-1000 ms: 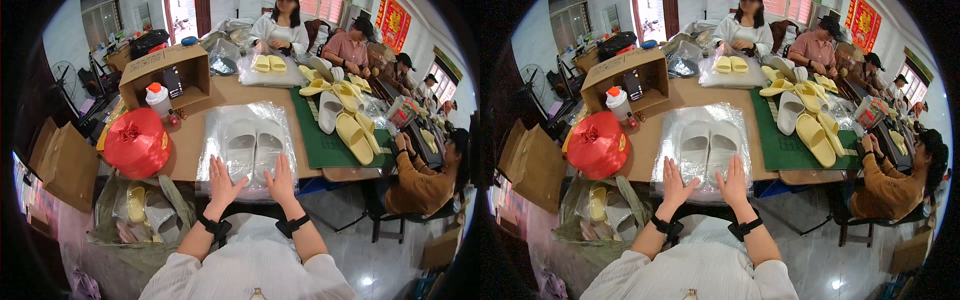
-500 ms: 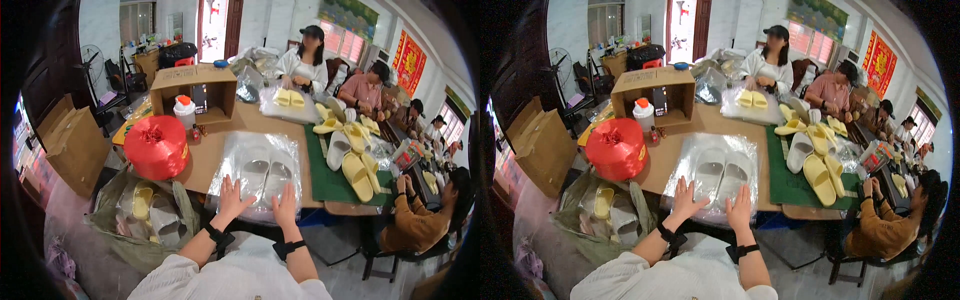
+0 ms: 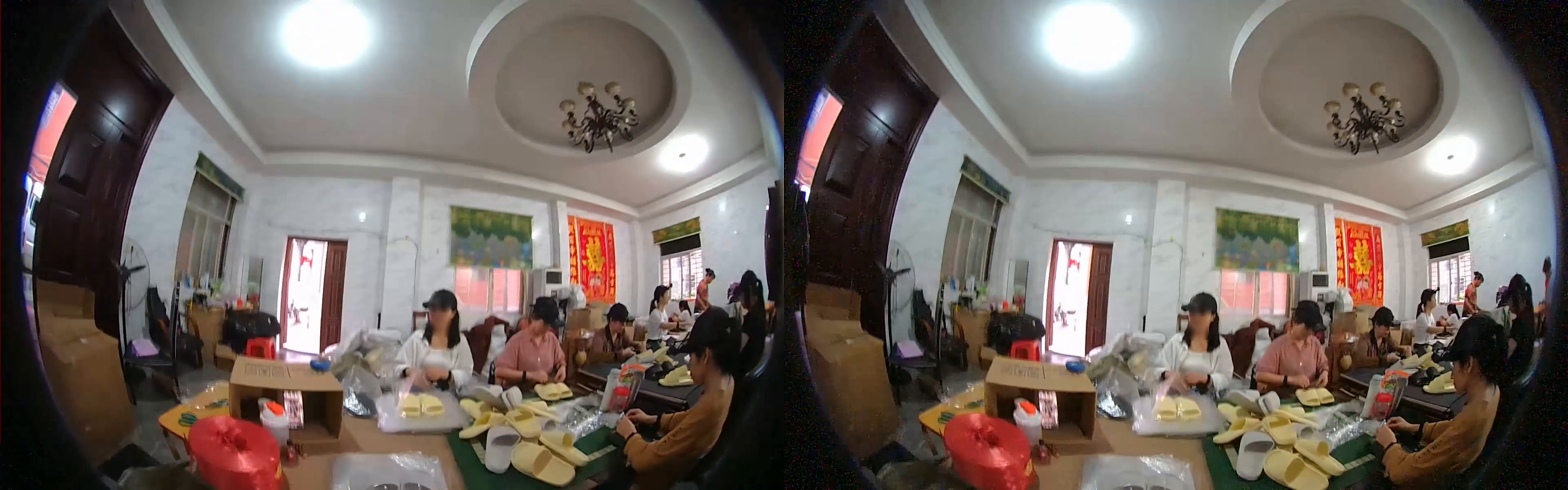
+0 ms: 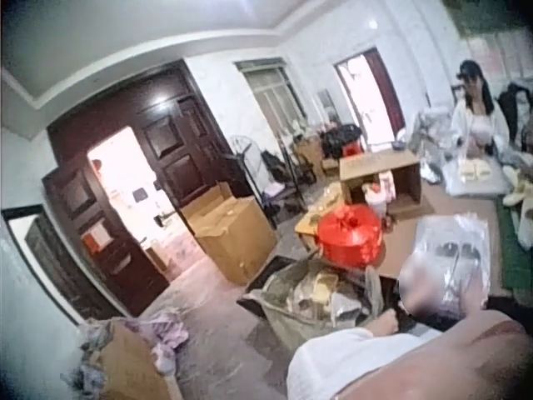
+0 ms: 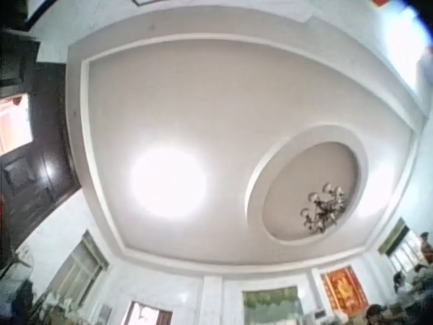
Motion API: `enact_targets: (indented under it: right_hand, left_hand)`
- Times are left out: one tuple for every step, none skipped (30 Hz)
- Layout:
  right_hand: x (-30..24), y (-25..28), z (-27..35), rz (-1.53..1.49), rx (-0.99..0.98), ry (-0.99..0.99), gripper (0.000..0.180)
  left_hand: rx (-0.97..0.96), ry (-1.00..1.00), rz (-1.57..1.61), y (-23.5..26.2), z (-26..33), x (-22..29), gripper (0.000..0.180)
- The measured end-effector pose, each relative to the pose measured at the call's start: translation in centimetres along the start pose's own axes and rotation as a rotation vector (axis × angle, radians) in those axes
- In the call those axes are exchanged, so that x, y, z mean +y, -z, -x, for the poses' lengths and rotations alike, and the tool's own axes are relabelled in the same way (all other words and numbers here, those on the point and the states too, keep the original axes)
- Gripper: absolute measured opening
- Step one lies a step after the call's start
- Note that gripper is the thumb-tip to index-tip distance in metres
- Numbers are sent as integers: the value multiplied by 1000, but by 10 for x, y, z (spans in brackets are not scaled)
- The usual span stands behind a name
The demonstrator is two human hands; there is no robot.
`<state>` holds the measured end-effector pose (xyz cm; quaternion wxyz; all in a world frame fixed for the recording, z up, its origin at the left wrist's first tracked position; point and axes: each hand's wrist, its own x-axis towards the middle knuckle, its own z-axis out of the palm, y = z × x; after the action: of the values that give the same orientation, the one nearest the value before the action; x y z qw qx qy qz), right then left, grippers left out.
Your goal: Packing pairs of slippers into individual plastic bags at a manufacturing work station.
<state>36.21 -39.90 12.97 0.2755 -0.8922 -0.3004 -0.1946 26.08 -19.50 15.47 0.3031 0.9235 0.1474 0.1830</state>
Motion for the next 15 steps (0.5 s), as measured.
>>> enact_targets:
  right_hand:
    - [9,-16,-3,78,3,30,69]
    - [14,-25,-11,153,0,46,69]
    - [16,-31,-17,143,17,49,69]
    - [17,-37,-20,138,26,44,69]
    - [17,-41,-22,133,32,37,69]
    - [20,-43,-24,132,34,31,68]
    - [22,-44,-23,132,32,24,68]
    - [24,-44,-21,133,28,15,68]
    - [25,-46,-16,125,19,4,68]
    - [27,-47,-15,113,10,-4,68]
    - [31,-47,-17,133,9,13,68]
    - [29,-49,-12,157,3,25,68]
    - [4,-17,-7,12,-7,-44,68]
    - [-26,26,-6,-127,-21,-121,68]
    - [-37,40,-5,-175,4,-141,70]
  left_hand:
    - [-12,11,-29,0,-4,-2,100]
    - [12,29,-7,2,-3,2,101]
    - [23,19,-20,1,-2,3,101]
    - [25,13,-18,2,-4,7,101]
    - [25,9,-15,8,-5,8,101]
    - [22,7,-8,10,-6,10,101]
    - [17,7,1,12,-6,11,101]
    - [9,9,12,15,-4,13,101]
    - [-2,16,13,17,-2,15,102]
    - [-16,25,16,19,-1,18,102]
    - [-34,34,19,21,0,21,102]
    - [-61,44,27,22,0,20,102]
    - [-89,59,25,17,1,13,102]
    - [-44,20,1,9,-6,6,102]
    - [-6,-22,-26,3,-7,-1,103]
